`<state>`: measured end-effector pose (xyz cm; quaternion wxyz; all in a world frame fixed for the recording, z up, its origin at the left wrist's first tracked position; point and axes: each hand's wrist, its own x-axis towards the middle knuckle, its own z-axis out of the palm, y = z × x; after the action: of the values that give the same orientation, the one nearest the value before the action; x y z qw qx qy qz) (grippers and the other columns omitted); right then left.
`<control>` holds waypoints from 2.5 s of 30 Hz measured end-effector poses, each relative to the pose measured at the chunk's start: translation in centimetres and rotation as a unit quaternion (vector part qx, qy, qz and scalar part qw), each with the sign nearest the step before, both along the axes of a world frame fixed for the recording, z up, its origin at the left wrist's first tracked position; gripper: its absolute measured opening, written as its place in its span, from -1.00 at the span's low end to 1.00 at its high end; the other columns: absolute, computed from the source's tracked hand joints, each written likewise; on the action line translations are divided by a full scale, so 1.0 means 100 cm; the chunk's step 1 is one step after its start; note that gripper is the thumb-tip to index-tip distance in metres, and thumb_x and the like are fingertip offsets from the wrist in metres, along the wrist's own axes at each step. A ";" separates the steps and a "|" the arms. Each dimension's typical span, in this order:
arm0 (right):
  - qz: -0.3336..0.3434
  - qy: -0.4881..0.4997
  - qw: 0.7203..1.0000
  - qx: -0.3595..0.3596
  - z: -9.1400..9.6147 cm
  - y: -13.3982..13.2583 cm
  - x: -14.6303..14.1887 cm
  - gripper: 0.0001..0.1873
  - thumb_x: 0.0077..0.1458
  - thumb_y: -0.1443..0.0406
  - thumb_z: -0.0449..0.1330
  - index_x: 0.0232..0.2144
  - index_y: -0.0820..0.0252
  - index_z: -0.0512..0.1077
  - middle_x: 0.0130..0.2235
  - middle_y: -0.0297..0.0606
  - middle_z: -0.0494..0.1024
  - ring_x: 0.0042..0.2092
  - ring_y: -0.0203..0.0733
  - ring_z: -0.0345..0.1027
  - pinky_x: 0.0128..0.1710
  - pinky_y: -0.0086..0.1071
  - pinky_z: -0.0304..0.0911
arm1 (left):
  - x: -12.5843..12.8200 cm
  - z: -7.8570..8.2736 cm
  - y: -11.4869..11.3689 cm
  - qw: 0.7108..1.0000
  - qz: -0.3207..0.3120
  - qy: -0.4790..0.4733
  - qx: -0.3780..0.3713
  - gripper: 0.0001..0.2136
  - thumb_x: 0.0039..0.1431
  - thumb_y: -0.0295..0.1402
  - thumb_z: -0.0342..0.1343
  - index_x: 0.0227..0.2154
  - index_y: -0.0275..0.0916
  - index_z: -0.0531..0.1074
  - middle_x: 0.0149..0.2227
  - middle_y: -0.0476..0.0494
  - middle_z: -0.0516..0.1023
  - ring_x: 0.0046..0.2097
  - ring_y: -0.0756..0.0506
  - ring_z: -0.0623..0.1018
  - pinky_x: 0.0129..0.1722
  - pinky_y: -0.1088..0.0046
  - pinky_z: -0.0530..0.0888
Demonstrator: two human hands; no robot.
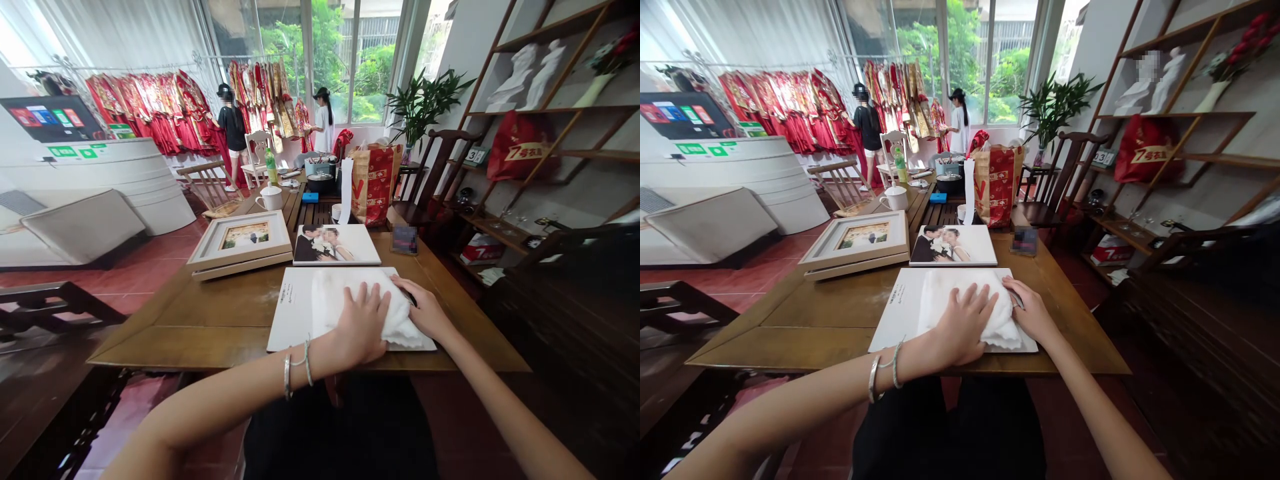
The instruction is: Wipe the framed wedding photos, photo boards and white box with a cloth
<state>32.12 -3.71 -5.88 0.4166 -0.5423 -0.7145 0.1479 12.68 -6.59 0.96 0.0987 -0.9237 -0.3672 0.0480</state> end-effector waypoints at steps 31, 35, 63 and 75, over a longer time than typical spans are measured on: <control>0.032 -0.004 0.999 -0.005 0.008 -0.003 -0.002 -0.56 -0.01 0.36 0.06 -0.05 0.14 0.45 0.04 -0.14 0.49 0.02 0.06 0.38 -0.07 -0.22 0.32 | 0.012 -0.003 0.037 1.000 -0.005 -0.018 0.000 -0.28 0.14 -0.10 0.03 0.29 -0.29 -0.05 0.34 -0.31 -0.02 0.29 -0.33 0.09 0.14 -0.02 0.15; 0.035 -0.007 0.999 -0.001 0.009 -0.003 -0.002 -0.56 0.00 0.35 0.06 -0.03 0.16 0.44 0.03 -0.11 0.49 0.02 0.05 0.38 -0.06 -0.21 0.32 | 0.016 -0.002 0.043 1.000 0.003 -0.014 0.007 -0.29 0.16 -0.09 0.02 0.29 -0.29 -0.04 0.34 -0.30 -0.02 0.29 -0.33 0.09 0.14 -0.02 0.16; -0.021 -0.013 1.000 0.003 0.001 -0.002 -0.002 -0.67 0.14 0.29 0.03 -0.08 0.09 0.46 0.07 -0.16 0.46 0.14 -0.03 0.28 0.17 -0.04 0.13 | -0.024 0.020 -0.024 0.996 0.056 0.054 -0.039 -0.28 0.16 -0.19 -0.01 0.30 -0.42 -0.10 0.33 -0.44 -0.05 0.30 -0.42 0.10 0.07 -0.05 0.30; -0.013 -0.020 1.000 0.003 0.000 0.000 -0.002 -0.67 0.17 0.29 0.01 -0.08 0.13 0.45 0.07 -0.13 0.46 0.15 -0.03 0.28 0.18 -0.04 0.14 | -0.043 0.015 0.036 0.996 0.050 -0.045 -0.057 -0.36 0.13 -0.27 -0.01 0.28 -0.25 -0.01 0.36 -0.26 -0.10 0.34 -0.30 0.00 0.20 -0.05 0.11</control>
<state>31.90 -3.76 -5.88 0.4055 -0.5530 -0.7163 0.1292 8.36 -2.98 2.46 0.0262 -0.9094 -0.4139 0.0320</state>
